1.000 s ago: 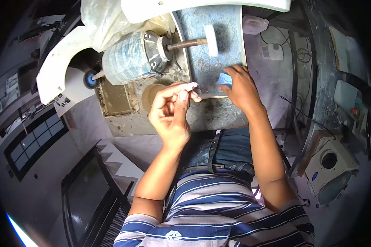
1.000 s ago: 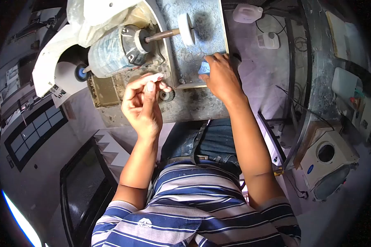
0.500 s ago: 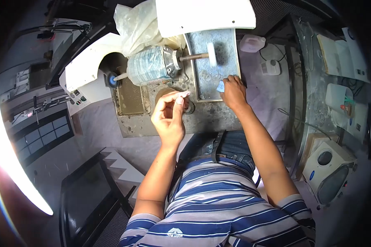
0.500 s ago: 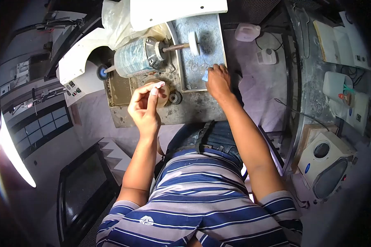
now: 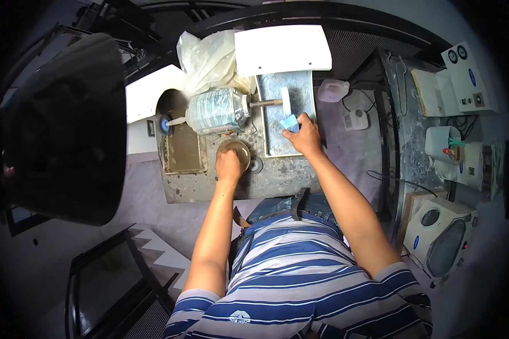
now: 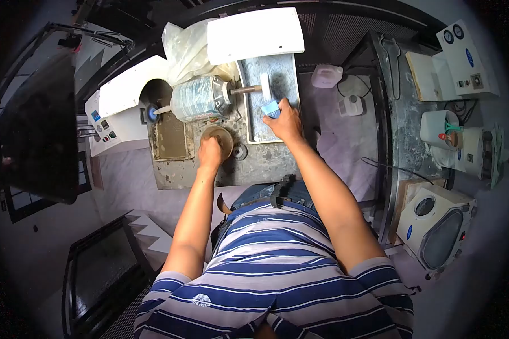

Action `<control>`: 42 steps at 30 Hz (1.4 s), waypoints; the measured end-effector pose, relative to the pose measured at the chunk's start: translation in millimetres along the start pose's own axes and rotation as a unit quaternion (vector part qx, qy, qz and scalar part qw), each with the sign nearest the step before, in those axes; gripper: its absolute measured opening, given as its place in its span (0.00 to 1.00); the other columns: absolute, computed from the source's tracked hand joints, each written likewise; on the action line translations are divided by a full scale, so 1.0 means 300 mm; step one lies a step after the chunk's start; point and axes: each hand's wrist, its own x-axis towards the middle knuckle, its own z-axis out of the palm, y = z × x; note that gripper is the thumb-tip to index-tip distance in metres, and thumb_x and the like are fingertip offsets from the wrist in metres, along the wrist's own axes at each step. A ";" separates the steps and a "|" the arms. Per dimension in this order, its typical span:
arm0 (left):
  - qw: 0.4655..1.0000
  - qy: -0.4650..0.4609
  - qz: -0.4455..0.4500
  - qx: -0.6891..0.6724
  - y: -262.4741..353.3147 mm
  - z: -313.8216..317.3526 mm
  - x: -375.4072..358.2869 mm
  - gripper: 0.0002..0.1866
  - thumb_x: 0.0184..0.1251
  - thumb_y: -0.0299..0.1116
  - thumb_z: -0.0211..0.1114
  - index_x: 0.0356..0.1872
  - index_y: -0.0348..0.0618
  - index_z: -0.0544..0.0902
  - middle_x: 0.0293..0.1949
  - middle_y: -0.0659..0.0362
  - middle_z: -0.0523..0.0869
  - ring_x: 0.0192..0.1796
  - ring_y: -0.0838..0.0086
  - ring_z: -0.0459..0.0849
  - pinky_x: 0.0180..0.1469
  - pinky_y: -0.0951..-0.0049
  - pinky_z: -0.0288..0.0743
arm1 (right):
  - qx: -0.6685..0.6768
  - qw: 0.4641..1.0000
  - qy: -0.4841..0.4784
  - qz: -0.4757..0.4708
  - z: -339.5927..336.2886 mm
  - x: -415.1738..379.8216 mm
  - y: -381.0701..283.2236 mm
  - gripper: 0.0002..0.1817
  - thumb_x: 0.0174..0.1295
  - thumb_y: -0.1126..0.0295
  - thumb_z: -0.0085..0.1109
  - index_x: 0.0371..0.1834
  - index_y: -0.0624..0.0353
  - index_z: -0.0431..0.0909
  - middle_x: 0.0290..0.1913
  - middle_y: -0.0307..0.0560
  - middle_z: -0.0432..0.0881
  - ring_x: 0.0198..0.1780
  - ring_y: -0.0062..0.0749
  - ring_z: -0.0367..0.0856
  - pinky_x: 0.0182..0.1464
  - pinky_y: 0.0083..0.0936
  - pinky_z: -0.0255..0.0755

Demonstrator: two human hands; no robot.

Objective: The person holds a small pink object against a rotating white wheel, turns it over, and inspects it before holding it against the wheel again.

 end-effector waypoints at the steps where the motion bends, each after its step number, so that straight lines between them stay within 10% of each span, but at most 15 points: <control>1: 1.000 0.006 0.001 -0.003 -0.004 0.007 0.001 0.09 0.52 0.25 0.60 0.33 0.38 0.85 0.35 0.43 0.85 0.45 0.50 0.82 0.47 0.56 0.77 | -0.032 0.999 -0.014 0.031 -0.004 0.001 -0.016 0.27 0.39 0.60 0.74 0.38 0.61 0.70 0.32 0.58 0.82 0.39 0.55 0.81 0.42 0.43 0.74; 42: 0.995 -0.050 -0.002 -0.083 0.011 -0.041 0.003 0.09 0.50 0.25 0.61 0.32 0.34 0.85 0.38 0.40 0.84 0.45 0.48 0.82 0.49 0.57 0.77 | -0.096 0.993 -0.025 0.070 -0.065 0.039 -0.121 0.28 0.39 0.58 0.76 0.37 0.64 0.73 0.37 0.60 0.82 0.43 0.55 0.81 0.45 0.43 0.73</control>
